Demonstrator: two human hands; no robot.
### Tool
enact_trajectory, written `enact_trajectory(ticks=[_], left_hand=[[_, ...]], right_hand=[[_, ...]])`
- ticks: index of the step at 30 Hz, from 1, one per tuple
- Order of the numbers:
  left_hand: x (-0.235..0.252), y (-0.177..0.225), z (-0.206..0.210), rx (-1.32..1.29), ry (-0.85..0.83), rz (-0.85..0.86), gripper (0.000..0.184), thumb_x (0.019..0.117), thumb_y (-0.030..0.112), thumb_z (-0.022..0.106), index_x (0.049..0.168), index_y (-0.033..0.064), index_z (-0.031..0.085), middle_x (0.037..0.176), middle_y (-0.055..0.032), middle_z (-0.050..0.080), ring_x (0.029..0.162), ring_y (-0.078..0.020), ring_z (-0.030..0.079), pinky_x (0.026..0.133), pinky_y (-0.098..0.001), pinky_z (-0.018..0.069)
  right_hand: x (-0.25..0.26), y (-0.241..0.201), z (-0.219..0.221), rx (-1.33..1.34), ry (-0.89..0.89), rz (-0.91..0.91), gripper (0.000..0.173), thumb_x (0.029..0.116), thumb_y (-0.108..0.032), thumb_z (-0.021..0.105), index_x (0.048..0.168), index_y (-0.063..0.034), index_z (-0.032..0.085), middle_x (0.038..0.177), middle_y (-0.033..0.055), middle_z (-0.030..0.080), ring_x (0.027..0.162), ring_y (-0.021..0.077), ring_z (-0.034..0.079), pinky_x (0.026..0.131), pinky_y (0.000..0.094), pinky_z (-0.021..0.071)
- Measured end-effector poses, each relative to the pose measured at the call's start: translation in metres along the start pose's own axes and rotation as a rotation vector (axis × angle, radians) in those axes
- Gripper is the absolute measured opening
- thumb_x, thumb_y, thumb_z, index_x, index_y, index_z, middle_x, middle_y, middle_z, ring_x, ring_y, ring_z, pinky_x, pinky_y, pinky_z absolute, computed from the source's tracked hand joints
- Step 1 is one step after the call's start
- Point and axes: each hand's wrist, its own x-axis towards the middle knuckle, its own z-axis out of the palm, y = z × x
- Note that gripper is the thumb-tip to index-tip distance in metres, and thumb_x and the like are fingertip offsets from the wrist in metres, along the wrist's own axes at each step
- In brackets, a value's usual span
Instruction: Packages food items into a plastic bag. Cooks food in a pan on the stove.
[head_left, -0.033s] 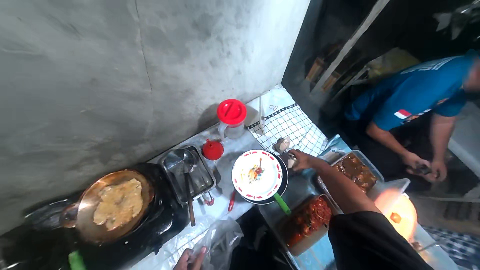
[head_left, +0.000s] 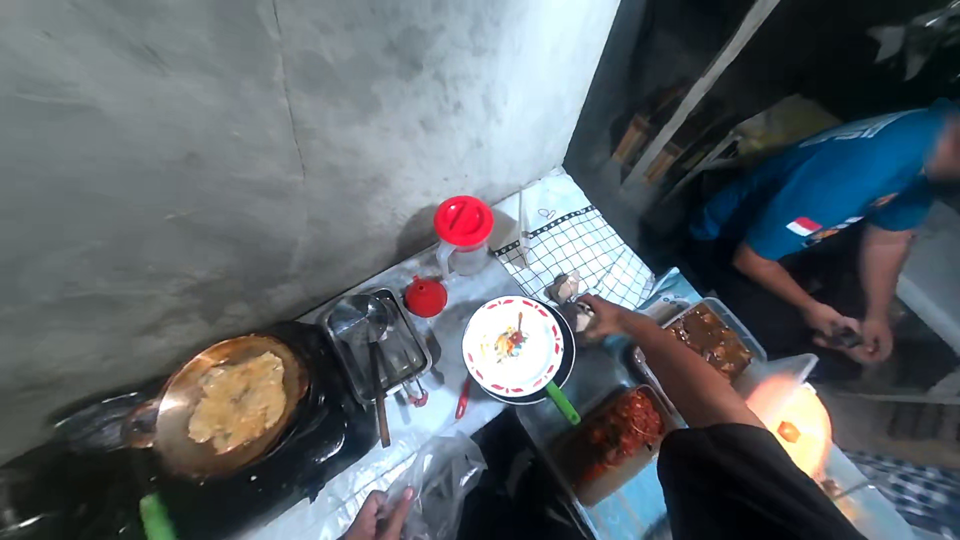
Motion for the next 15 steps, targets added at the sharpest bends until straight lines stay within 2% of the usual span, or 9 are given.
enact_trajectory(ticks=[3,5,8,11,14,15], left_hand=[[-0.019,0.006,0.016,-0.138,0.018,0.018,0.027,0.0969,0.02,0.07,0.113,0.0026,0.058,0.076,-0.0059,0.066,0.053,-0.0137,0.063,0.049,-0.0326,0.0573],[-0.029,0.01,0.03,-0.158,0.032,0.044,0.029,0.097,0.018,0.071,0.119,0.0038,0.057,0.075,-0.0073,0.066,0.05,-0.0151,0.062,0.044,-0.0335,0.0556],[-0.043,0.018,0.049,-0.037,0.036,0.129,0.031,0.0984,0.024,0.069,0.122,0.0041,0.062,0.079,-0.0074,0.068,0.055,-0.0152,0.063,0.049,-0.0351,0.0563],[-0.061,0.015,0.069,0.086,0.033,0.238,0.033,0.0991,0.03,0.068,0.12,0.0034,0.064,0.087,-0.0087,0.07,0.068,-0.0156,0.066,0.064,-0.0371,0.0582],[-0.082,0.008,0.09,0.128,0.026,0.334,0.034,0.0994,0.027,0.064,0.121,0.0015,0.064,0.089,-0.0118,0.07,0.074,-0.0202,0.068,0.072,-0.0426,0.0587],[-0.09,0.007,0.095,0.107,0.019,0.351,0.033,0.0998,0.024,0.062,0.122,0.0002,0.064,0.093,-0.0134,0.071,0.079,-0.0216,0.069,0.076,-0.044,0.0591]], right_hand=[[-0.044,-0.01,-0.018,0.028,0.133,-0.076,0.097,0.0662,-0.026,0.096,0.149,-0.0188,0.045,0.143,0.0233,0.053,0.123,0.0405,0.06,0.099,0.0611,0.0518],[-0.092,-0.023,-0.027,0.049,0.267,-0.199,0.095,0.0653,-0.028,0.096,0.146,-0.0187,0.047,0.142,0.0192,0.054,0.123,0.0365,0.06,0.1,0.0589,0.0527],[-0.187,-0.072,-0.019,0.178,0.407,-0.387,0.096,0.0668,-0.024,0.095,0.148,-0.0226,0.044,0.142,0.0112,0.056,0.119,0.0264,0.064,0.097,0.0528,0.0567],[-0.266,-0.125,0.034,0.548,0.403,-0.494,0.101,0.067,-0.02,0.093,0.151,-0.0288,0.038,0.142,0.0019,0.058,0.119,0.0166,0.065,0.095,0.0421,0.0609],[-0.316,-0.174,0.116,0.976,0.35,-0.587,0.099,0.0698,-0.019,0.093,0.151,-0.0208,0.036,0.133,0.0027,0.063,0.113,0.0159,0.068,0.093,0.0384,0.0623],[-0.325,-0.187,0.144,1.091,0.294,-0.637,0.097,0.0719,-0.015,0.092,0.151,-0.0179,0.035,0.133,0.0057,0.063,0.113,0.0185,0.068,0.094,0.0404,0.062]])
